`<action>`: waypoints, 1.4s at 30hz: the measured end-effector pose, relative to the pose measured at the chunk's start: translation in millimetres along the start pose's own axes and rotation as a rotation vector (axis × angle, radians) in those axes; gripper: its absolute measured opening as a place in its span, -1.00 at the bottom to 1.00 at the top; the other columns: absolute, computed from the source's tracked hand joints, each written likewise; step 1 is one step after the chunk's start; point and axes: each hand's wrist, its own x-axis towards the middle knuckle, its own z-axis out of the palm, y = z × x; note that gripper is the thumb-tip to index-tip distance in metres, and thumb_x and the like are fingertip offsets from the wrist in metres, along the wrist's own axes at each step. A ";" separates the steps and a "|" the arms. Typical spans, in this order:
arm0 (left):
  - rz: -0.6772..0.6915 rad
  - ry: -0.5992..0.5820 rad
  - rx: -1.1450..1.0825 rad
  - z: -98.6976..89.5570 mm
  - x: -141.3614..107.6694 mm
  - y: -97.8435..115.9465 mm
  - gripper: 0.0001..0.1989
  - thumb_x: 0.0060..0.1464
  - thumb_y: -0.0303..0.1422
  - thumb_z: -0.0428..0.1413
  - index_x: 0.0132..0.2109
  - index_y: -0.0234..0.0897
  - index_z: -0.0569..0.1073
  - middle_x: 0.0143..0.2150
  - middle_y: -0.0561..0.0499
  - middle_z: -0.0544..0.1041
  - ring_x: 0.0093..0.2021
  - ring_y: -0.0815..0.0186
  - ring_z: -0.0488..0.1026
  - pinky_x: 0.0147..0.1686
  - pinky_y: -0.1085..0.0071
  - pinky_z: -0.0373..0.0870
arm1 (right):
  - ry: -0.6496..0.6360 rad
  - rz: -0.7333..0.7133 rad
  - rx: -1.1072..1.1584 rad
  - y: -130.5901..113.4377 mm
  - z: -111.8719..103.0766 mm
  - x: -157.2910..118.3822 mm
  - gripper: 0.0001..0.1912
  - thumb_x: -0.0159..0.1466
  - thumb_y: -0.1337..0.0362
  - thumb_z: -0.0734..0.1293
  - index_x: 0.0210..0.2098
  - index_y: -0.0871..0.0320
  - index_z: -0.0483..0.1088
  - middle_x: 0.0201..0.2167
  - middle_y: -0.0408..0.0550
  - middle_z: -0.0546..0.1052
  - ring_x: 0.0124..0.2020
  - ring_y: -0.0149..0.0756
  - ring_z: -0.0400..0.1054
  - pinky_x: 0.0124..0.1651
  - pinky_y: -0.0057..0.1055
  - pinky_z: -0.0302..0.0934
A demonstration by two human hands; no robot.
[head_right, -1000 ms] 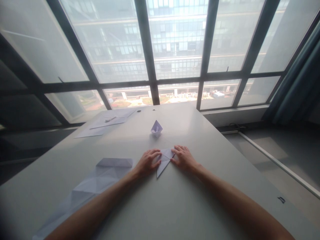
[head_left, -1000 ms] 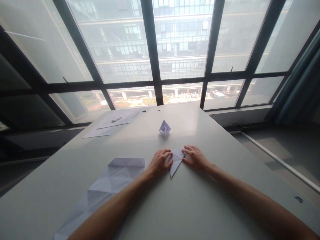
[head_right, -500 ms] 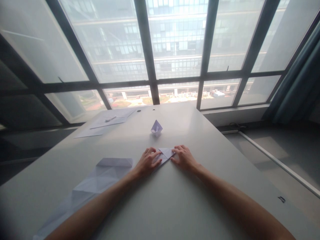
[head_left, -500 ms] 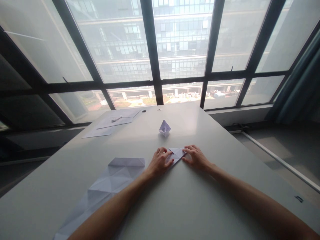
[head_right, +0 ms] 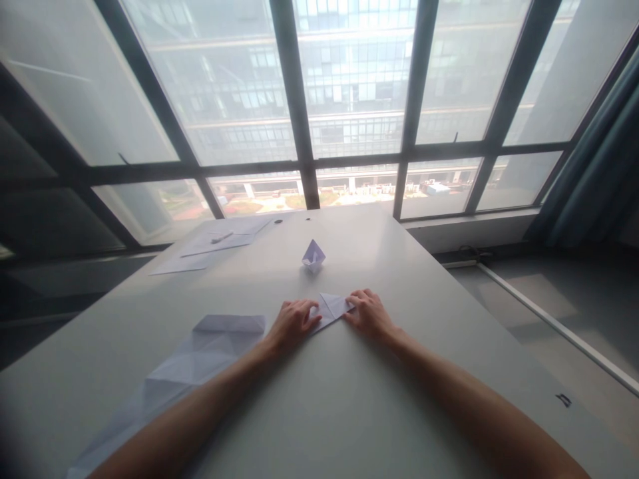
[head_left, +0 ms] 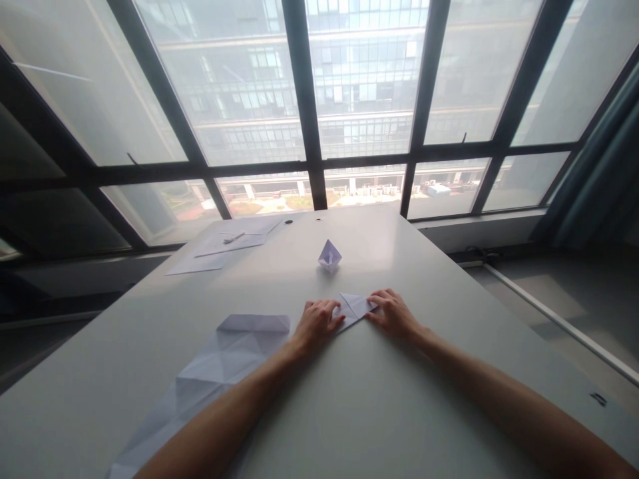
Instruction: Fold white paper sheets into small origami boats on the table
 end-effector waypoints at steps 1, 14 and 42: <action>-0.009 0.003 -0.002 -0.5 0.3 0.1 -0.76 0.28 -0.19 0.10 -0.05 -0.22 0.50 -0.23 -0.02 0.60 -0.18 0.17 0.51 -0.10 0.28 0.20 | -0.001 0.004 -0.001 0.5 -0.1 0.1 -0.70 0.24 0.22 0.45 -0.04 0.10 0.51 -0.05 0.03 0.55 0.02 -0.06 0.32 0.09 -0.17 0.23; -0.008 0.007 0.029 -5.1 -0.1 6.9 -0.55 0.12 0.05 0.18 -0.03 -0.20 0.53 -0.18 -0.06 0.59 -0.14 0.10 0.48 -0.10 0.25 0.25 | 0.045 0.033 0.005 6.9 5.6 1.6 -0.75 0.27 0.15 0.43 -0.08 0.10 0.51 -0.13 0.01 0.55 -0.04 -0.11 0.34 0.06 -0.21 0.23; -0.033 -0.027 0.054 -4.7 0.1 5.7 -0.60 0.28 -0.05 0.02 0.03 -0.21 0.53 -0.18 -0.13 0.56 -0.14 0.09 0.45 -0.10 0.23 0.24 | 0.145 -0.001 0.211 7.7 5.9 2.2 -0.68 0.25 0.41 0.34 0.00 0.12 0.46 -0.11 0.03 0.49 -0.06 -0.15 0.39 0.03 -0.24 0.30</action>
